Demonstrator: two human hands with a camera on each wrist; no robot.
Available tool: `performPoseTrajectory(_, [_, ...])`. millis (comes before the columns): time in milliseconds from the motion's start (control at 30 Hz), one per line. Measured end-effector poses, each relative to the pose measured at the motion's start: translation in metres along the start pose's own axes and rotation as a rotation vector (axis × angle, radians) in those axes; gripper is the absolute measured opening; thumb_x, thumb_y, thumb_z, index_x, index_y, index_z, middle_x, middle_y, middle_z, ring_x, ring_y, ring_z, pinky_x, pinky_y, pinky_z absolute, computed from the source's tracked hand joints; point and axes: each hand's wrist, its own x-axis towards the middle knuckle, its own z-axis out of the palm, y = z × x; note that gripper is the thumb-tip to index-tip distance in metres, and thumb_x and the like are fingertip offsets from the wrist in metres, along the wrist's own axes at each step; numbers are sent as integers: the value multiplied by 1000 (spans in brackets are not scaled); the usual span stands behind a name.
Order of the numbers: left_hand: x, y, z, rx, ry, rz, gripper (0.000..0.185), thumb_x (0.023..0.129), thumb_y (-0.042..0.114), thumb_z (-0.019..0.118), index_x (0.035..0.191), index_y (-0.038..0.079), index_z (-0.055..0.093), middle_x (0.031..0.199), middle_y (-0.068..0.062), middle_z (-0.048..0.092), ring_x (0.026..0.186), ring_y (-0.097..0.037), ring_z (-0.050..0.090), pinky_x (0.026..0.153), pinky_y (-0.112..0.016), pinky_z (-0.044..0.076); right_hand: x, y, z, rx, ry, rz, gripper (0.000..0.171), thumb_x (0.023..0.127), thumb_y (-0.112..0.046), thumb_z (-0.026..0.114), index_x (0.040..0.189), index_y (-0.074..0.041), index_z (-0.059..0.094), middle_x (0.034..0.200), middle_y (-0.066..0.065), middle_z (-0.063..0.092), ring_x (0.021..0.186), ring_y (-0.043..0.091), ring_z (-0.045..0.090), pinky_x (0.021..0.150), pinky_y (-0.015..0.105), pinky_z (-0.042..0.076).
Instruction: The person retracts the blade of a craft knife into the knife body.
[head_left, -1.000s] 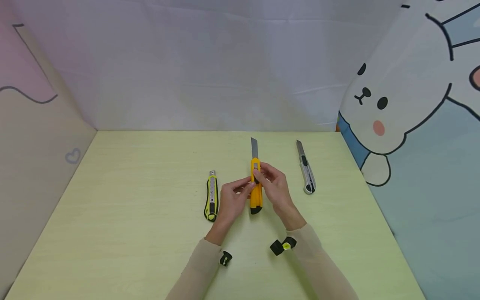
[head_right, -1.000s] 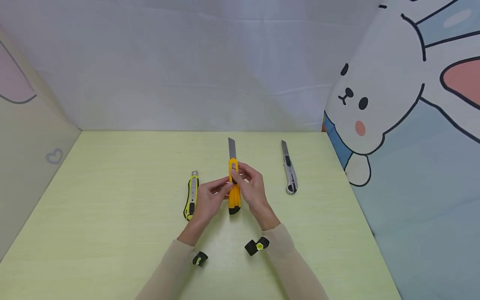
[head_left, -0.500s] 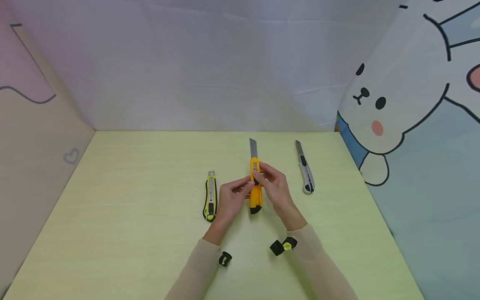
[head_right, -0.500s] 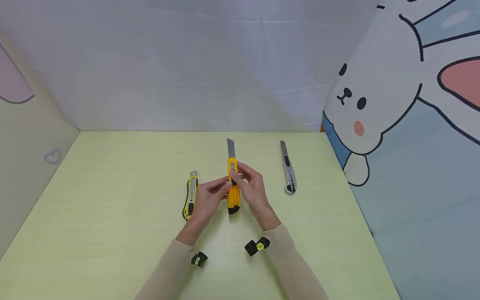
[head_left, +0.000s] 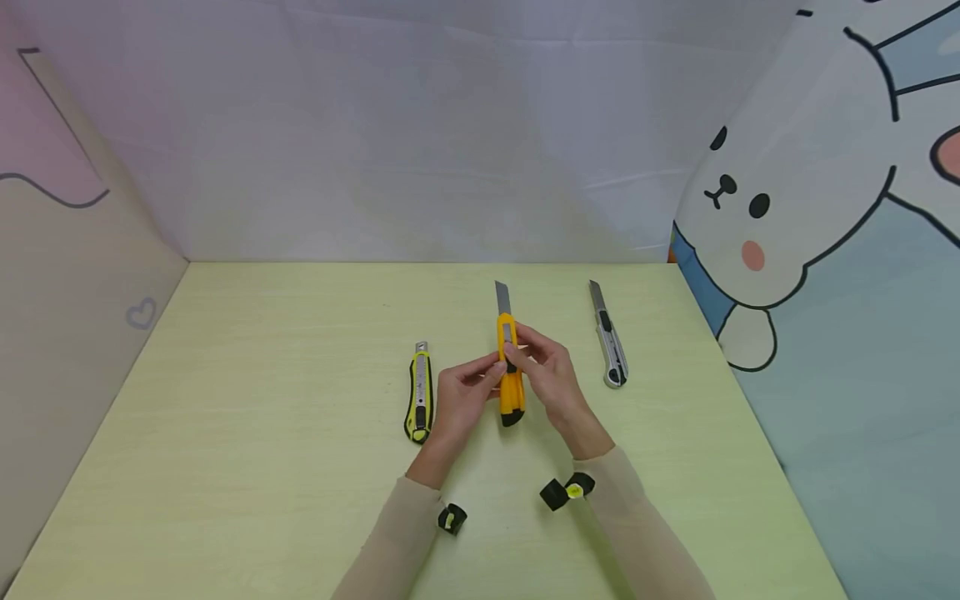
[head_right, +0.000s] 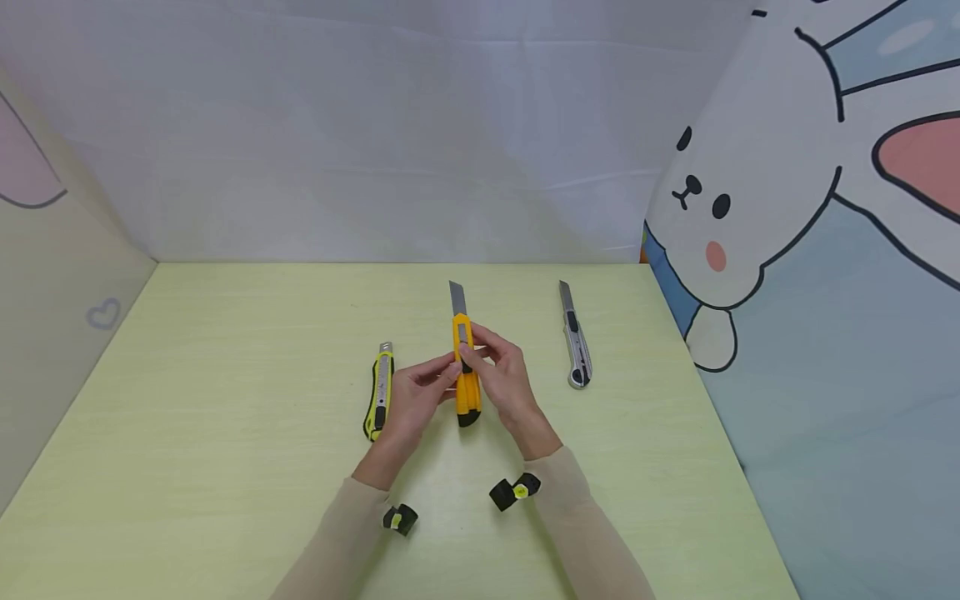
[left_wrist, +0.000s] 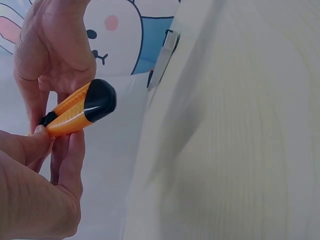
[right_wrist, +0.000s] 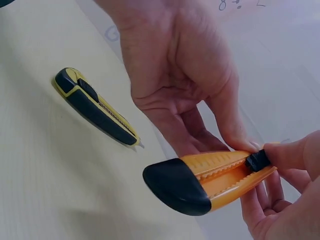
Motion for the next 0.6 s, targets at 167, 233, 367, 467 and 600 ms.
performPoseTrajectory(167, [1,2,-1,-2,-7,-13,29,97,12,73,123,-1,73,116,-19,74,82,-16,72,74,-30,62,-2,1,-1,-4,-25,-8,44,103,-12,63,147,-8,57,126,14,62,104,23,55,87,26,48])
performPoseTrajectory(233, [1,2,-1,0,-7,-18,30,97,13,73,124,0,73,116,-19,74,83,-17,71,74,-30,62,-2,1,-1,-3,-26,-9,45,103,-13,63,148,-8,56,126,15,62,104,23,55,88,26,48])
performPoseTrajectory(367, [1,3,-1,14,-2,-15,30,97,13,73,125,1,73,116,-18,74,83,-17,71,73,-29,62,-2,2,1,-19,-1,3,46,103,-15,65,147,-9,57,126,12,61,103,22,57,86,23,49])
performPoseTrajectory(467, [1,5,-2,19,3,-10,30,97,14,73,125,1,73,117,-17,74,83,-17,71,73,-28,62,-2,2,3,-45,35,19,43,102,-19,68,143,-9,61,124,11,62,102,22,59,85,24,51])
performPoseTrajectory(600, [2,6,-2,34,18,3,31,97,14,73,124,2,73,117,-16,74,83,-18,71,73,-29,62,-3,3,5,-63,70,48,38,100,-28,70,133,-8,66,118,11,65,98,23,61,85,27,54])
